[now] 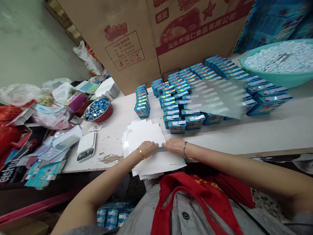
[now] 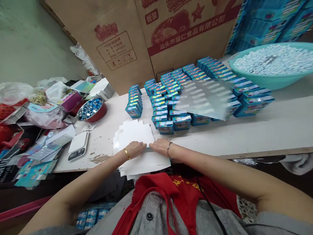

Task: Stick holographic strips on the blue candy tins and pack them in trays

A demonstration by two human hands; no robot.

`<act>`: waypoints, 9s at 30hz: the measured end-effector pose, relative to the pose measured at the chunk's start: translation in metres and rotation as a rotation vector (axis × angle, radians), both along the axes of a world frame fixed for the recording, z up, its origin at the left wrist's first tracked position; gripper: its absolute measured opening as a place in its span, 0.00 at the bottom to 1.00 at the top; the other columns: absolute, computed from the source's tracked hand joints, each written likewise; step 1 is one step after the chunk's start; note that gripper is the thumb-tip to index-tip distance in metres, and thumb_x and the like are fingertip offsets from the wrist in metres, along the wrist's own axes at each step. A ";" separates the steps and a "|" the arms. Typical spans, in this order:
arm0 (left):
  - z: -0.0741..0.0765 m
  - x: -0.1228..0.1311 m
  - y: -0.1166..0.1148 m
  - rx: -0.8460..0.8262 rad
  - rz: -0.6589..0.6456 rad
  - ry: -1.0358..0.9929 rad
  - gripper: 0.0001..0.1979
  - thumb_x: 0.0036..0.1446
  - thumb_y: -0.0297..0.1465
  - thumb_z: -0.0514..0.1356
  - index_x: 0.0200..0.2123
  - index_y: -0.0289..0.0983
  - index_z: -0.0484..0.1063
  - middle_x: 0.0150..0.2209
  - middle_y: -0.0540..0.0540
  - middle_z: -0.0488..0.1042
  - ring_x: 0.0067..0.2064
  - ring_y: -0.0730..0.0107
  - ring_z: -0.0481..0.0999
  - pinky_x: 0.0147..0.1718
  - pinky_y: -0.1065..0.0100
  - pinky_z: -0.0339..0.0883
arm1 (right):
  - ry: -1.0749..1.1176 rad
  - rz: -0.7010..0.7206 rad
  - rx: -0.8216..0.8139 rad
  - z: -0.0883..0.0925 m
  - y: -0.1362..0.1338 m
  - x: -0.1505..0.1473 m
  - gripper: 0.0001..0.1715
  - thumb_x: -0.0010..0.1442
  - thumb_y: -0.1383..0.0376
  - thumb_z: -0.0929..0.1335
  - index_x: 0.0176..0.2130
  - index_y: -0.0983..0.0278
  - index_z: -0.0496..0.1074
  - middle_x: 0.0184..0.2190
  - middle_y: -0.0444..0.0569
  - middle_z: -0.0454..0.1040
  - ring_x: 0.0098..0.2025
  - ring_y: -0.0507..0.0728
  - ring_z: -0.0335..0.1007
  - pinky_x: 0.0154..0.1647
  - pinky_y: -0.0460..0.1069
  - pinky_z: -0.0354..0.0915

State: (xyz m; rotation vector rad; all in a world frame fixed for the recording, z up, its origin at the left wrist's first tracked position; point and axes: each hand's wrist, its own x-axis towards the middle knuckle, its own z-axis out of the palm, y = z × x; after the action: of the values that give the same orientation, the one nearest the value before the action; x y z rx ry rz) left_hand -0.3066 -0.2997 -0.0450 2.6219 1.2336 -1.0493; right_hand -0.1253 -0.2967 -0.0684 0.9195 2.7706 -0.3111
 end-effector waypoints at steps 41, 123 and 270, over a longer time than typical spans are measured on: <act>0.001 -0.051 -0.077 0.253 0.278 -0.522 0.19 0.61 0.40 0.57 0.54 0.40 0.66 0.55 0.37 0.68 0.54 0.52 0.67 0.53 0.52 0.60 | 0.492 0.013 0.387 -0.056 -0.038 -0.020 0.21 0.66 0.72 0.59 0.55 0.71 0.68 0.55 0.62 0.70 0.58 0.64 0.61 0.57 0.60 0.58; -0.047 -0.071 -0.104 0.219 -0.048 -1.048 0.15 0.64 0.32 0.55 0.53 0.37 0.69 0.55 0.36 0.72 0.53 0.63 0.75 0.50 0.60 0.73 | 0.890 0.217 0.196 -0.067 -0.040 0.028 0.15 0.68 0.68 0.58 0.47 0.67 0.71 0.46 0.60 0.73 0.45 0.59 0.68 0.45 0.55 0.68; 0.053 0.086 0.034 0.102 0.080 -0.868 0.54 0.35 0.38 0.71 0.65 0.38 0.52 0.57 0.36 0.56 0.59 0.46 0.61 0.58 0.48 0.61 | 0.574 -0.981 -0.233 -0.029 -0.066 0.065 0.45 0.59 0.71 0.60 0.70 0.69 0.41 0.48 0.59 0.77 0.42 0.62 0.76 0.41 0.51 0.66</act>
State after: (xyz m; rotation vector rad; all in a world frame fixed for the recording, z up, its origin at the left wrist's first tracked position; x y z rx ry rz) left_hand -0.2208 -0.2656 0.0079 2.5584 1.1372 0.1998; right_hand -0.0602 -0.3624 -0.0977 2.3416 2.3462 -1.1551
